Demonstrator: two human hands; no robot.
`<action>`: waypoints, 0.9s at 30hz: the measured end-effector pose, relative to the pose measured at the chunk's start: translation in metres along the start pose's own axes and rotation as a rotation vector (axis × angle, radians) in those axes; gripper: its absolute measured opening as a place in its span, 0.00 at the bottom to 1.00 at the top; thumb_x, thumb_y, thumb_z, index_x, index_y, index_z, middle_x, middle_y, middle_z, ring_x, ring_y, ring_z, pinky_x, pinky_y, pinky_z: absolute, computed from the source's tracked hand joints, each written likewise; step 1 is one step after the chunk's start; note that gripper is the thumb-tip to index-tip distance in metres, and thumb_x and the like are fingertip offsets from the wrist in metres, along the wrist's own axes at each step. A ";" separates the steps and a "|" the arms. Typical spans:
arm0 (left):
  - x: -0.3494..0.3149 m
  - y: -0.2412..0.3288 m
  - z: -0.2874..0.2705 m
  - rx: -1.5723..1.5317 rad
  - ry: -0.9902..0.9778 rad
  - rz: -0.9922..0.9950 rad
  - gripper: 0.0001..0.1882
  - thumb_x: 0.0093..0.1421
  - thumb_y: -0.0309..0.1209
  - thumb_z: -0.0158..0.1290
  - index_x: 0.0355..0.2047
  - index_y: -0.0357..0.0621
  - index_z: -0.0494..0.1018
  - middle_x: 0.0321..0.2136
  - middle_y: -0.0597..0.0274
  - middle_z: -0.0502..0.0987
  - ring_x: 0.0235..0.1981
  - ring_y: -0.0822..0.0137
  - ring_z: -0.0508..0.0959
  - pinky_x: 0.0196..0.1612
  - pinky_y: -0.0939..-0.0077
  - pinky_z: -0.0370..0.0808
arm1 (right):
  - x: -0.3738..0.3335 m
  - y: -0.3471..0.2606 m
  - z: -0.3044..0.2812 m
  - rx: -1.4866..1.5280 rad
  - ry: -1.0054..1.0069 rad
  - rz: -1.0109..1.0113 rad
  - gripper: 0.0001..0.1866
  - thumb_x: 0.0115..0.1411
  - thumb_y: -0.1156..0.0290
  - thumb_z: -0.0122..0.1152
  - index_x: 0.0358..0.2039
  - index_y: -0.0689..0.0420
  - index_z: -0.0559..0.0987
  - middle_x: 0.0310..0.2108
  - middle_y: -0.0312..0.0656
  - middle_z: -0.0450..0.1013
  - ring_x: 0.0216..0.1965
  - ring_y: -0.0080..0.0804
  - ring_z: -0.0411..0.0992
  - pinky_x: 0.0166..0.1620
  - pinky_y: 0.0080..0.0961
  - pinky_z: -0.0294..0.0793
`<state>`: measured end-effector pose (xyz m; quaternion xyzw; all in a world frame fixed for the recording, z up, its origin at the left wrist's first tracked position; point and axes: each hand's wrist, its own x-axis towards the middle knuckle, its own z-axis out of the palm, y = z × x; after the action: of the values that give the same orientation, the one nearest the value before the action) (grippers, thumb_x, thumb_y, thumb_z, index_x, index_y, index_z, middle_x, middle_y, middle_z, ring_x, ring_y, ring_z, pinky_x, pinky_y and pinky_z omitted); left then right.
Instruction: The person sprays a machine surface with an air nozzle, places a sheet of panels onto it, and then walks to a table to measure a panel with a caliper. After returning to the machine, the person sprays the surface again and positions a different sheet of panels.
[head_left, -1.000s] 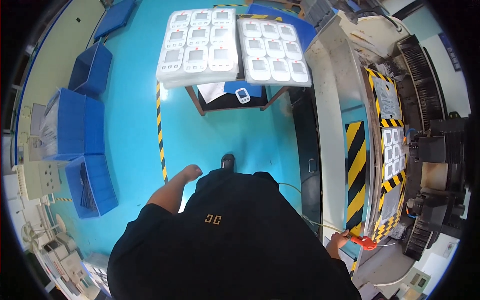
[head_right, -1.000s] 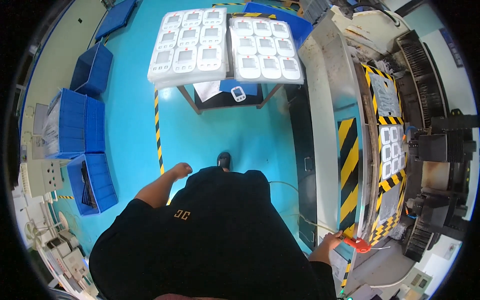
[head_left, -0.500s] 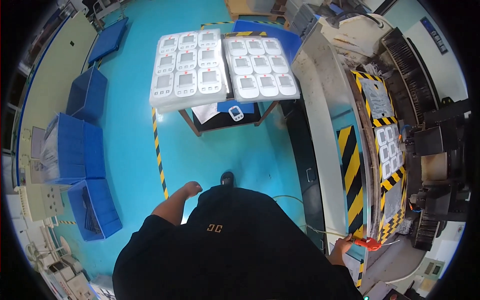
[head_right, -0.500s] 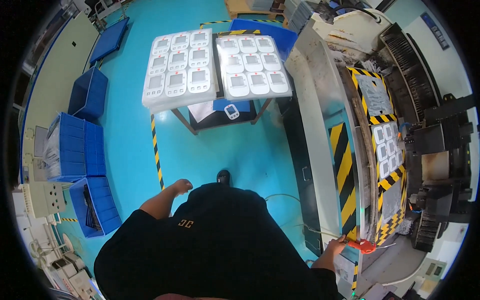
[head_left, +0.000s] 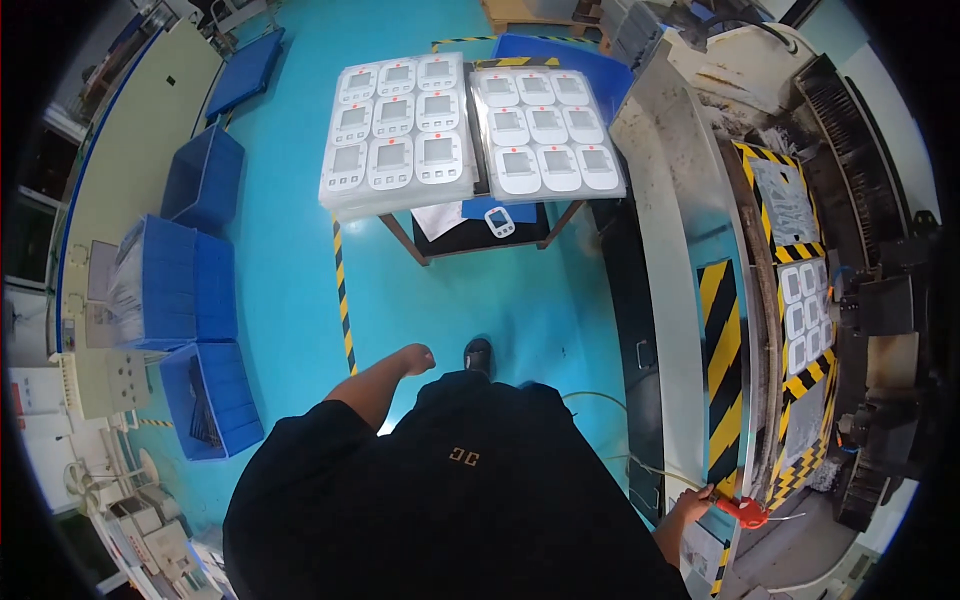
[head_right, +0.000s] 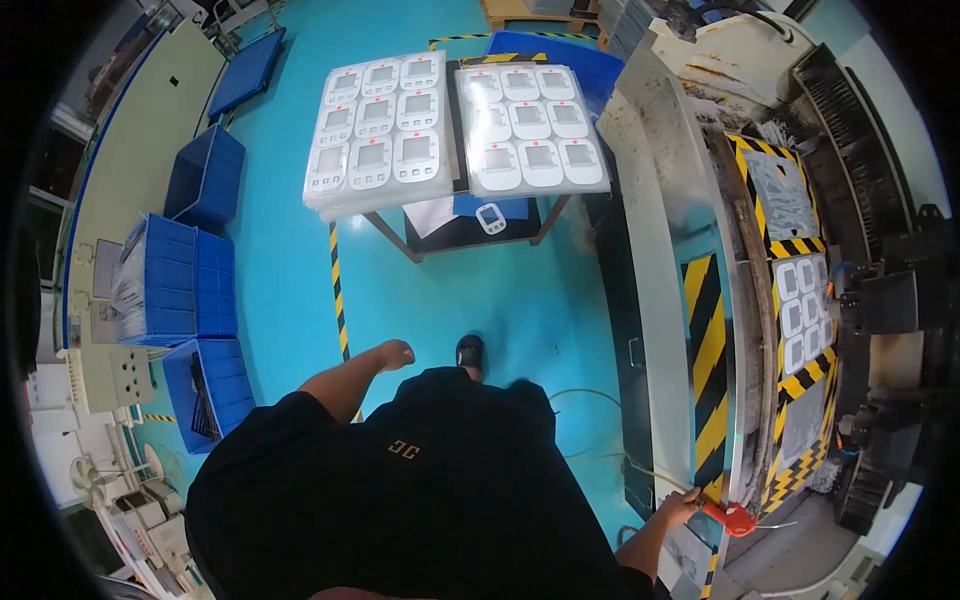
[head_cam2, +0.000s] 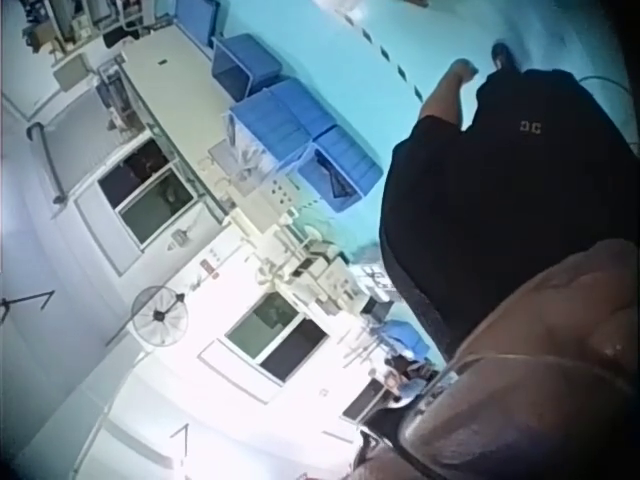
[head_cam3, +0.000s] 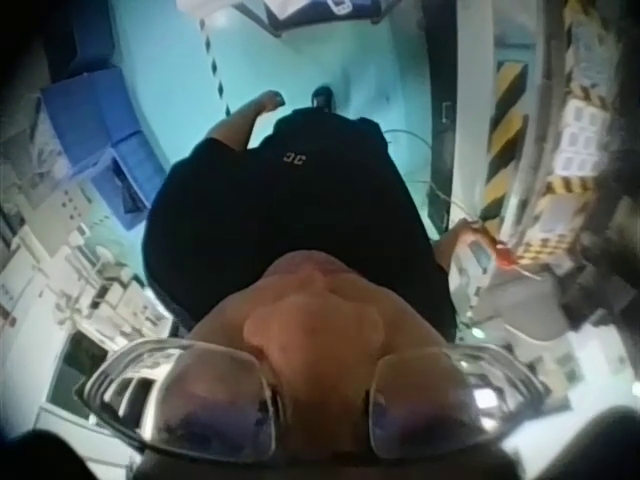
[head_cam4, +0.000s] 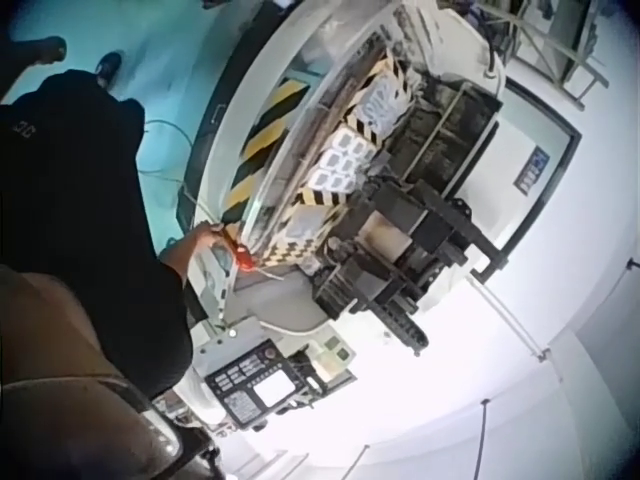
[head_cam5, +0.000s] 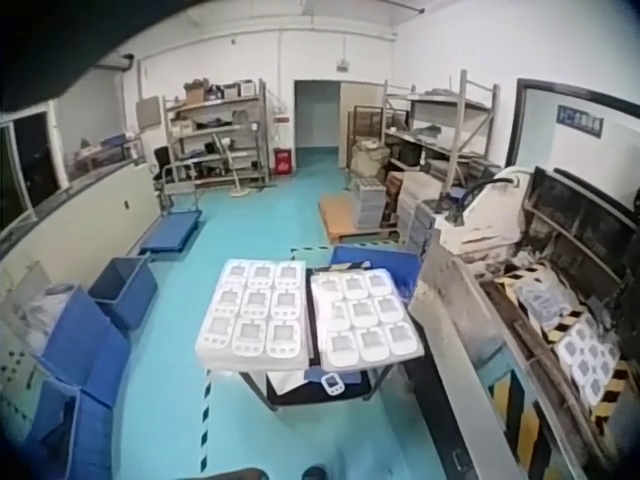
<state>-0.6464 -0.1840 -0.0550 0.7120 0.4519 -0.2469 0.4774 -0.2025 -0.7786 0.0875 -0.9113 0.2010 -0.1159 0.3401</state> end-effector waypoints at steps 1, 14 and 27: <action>0.000 0.006 -0.001 -0.025 0.008 0.016 0.16 0.55 0.41 0.56 0.37 0.41 0.79 0.39 0.47 0.81 0.43 0.49 0.79 0.47 0.57 0.74 | 0.001 0.000 0.001 0.004 -0.004 0.002 0.30 0.66 0.42 0.48 0.36 0.61 0.76 0.12 0.40 0.69 0.13 0.31 0.69 0.16 0.29 0.63; -0.029 0.049 0.015 0.234 -0.118 -0.058 0.16 0.58 0.40 0.54 0.42 0.46 0.80 0.42 0.53 0.81 0.46 0.54 0.78 0.50 0.59 0.73 | 0.007 0.010 0.004 0.067 -0.074 0.084 0.33 0.68 0.43 0.48 0.27 0.66 0.73 0.15 0.44 0.71 0.15 0.32 0.70 0.17 0.28 0.66; 0.038 0.088 -0.173 -1.351 0.557 0.110 0.17 0.65 0.50 0.51 0.35 0.49 0.73 0.30 0.64 0.76 0.31 0.67 0.76 0.33 0.70 0.74 | 0.003 0.013 0.036 0.080 -0.127 0.190 0.32 0.67 0.41 0.45 0.39 0.63 0.75 0.16 0.41 0.71 0.15 0.28 0.68 0.15 0.24 0.63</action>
<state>-0.5651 -0.0239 0.0284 0.3202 0.5737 0.3001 0.6916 -0.1913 -0.7680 0.0528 -0.8794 0.2596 -0.0330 0.3977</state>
